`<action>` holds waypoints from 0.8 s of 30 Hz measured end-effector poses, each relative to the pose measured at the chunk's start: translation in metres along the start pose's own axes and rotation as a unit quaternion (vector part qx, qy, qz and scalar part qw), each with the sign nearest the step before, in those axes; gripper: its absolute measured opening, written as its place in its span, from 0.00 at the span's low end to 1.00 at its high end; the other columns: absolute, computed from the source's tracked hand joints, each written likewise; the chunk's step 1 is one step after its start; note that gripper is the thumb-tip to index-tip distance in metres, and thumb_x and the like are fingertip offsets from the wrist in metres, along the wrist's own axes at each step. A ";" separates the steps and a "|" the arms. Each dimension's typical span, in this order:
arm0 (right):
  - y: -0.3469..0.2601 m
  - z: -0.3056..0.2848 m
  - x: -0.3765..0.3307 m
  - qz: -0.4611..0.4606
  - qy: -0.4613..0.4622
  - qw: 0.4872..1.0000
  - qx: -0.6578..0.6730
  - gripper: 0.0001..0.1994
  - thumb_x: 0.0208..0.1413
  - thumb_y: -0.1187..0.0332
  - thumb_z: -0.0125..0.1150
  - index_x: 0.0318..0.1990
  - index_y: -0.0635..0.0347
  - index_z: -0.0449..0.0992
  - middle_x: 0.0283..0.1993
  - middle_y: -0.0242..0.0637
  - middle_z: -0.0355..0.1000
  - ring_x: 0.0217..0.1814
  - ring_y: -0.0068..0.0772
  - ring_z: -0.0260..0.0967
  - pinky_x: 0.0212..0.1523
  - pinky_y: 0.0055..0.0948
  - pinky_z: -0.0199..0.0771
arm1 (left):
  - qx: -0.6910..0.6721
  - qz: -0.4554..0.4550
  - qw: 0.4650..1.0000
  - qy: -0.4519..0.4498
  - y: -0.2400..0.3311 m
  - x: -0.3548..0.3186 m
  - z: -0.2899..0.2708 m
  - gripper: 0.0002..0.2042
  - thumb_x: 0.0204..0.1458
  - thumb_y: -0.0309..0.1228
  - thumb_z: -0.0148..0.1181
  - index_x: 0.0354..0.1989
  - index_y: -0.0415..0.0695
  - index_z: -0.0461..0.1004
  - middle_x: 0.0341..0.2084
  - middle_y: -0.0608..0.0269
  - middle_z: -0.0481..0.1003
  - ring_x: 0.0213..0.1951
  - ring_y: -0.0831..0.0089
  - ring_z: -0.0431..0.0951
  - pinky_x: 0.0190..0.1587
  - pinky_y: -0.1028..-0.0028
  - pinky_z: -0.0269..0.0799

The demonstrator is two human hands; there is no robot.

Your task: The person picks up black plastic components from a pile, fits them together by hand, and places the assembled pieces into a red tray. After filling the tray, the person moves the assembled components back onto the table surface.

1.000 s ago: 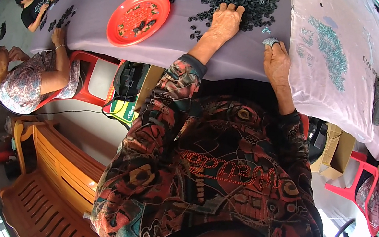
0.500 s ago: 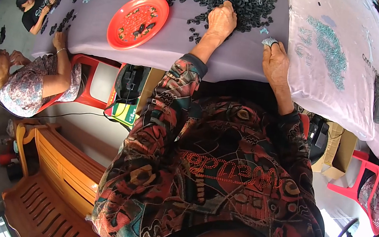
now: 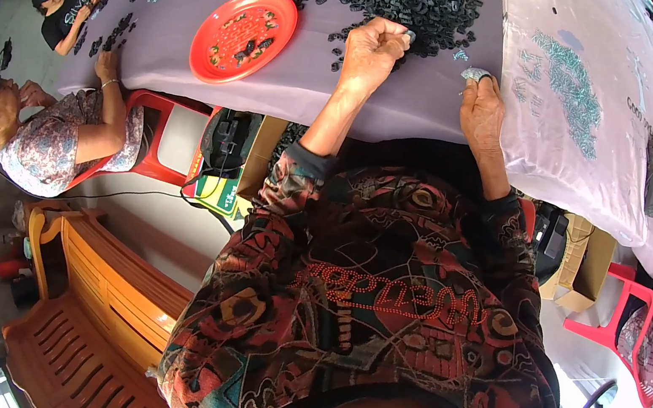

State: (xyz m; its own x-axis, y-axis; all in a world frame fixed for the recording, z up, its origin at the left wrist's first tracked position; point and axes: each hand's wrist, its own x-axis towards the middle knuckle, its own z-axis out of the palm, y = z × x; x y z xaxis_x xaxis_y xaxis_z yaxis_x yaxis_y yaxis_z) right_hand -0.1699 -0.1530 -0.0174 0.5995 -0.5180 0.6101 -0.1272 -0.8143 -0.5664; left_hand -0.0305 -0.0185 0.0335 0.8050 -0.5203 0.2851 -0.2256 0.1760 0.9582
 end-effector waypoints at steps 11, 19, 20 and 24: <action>0.006 0.003 -0.002 0.053 0.042 0.997 0.020 0.06 0.52 0.71 0.51 0.31 0.65 0.66 0.30 0.50 0.67 0.33 0.56 0.66 0.33 0.46 0.65 | -0.064 -0.058 0.996 -0.028 0.012 -0.024 0.000 0.03 0.47 0.21 0.58 0.30 0.35 0.74 0.21 0.63 0.74 0.24 0.81 0.73 0.27 0.82 0.69; 0.010 0.001 0.000 0.047 0.023 0.998 0.040 0.05 0.51 0.73 0.51 0.28 0.66 0.66 0.30 0.49 0.66 0.32 0.53 0.65 0.32 0.43 0.64 | -0.024 -0.072 0.997 -0.012 0.001 -0.026 0.000 0.02 0.46 0.20 0.58 0.28 0.37 0.73 0.20 0.65 0.73 0.23 0.82 0.71 0.27 0.83 0.67; 0.011 0.001 0.000 0.041 0.018 0.998 0.038 0.05 0.51 0.73 0.50 0.28 0.66 0.66 0.30 0.49 0.66 0.32 0.52 0.65 0.31 0.43 0.64 | -0.010 -0.070 0.997 -0.018 0.001 -0.025 0.000 0.02 0.46 0.20 0.58 0.28 0.37 0.73 0.19 0.65 0.72 0.22 0.83 0.70 0.27 0.83 0.67; 0.014 0.004 -0.001 0.058 0.026 0.996 0.060 0.06 0.51 0.73 0.50 0.27 0.66 0.65 0.26 0.50 0.66 0.29 0.53 0.65 0.30 0.43 0.64 | 0.010 -0.062 0.998 -0.013 -0.001 -0.027 0.002 0.01 0.46 0.20 0.57 0.27 0.37 0.72 0.19 0.67 0.71 0.21 0.84 0.67 0.27 0.83 0.65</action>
State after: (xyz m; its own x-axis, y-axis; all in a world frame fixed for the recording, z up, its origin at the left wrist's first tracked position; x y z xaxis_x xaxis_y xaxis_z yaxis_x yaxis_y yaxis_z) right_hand -0.1688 -0.1628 -0.0280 0.5442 -0.6227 0.5622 -0.0959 -0.7119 -0.6957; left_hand -0.0531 -0.0064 0.0251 0.8134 -0.5579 0.1646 -0.1367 0.0917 0.9864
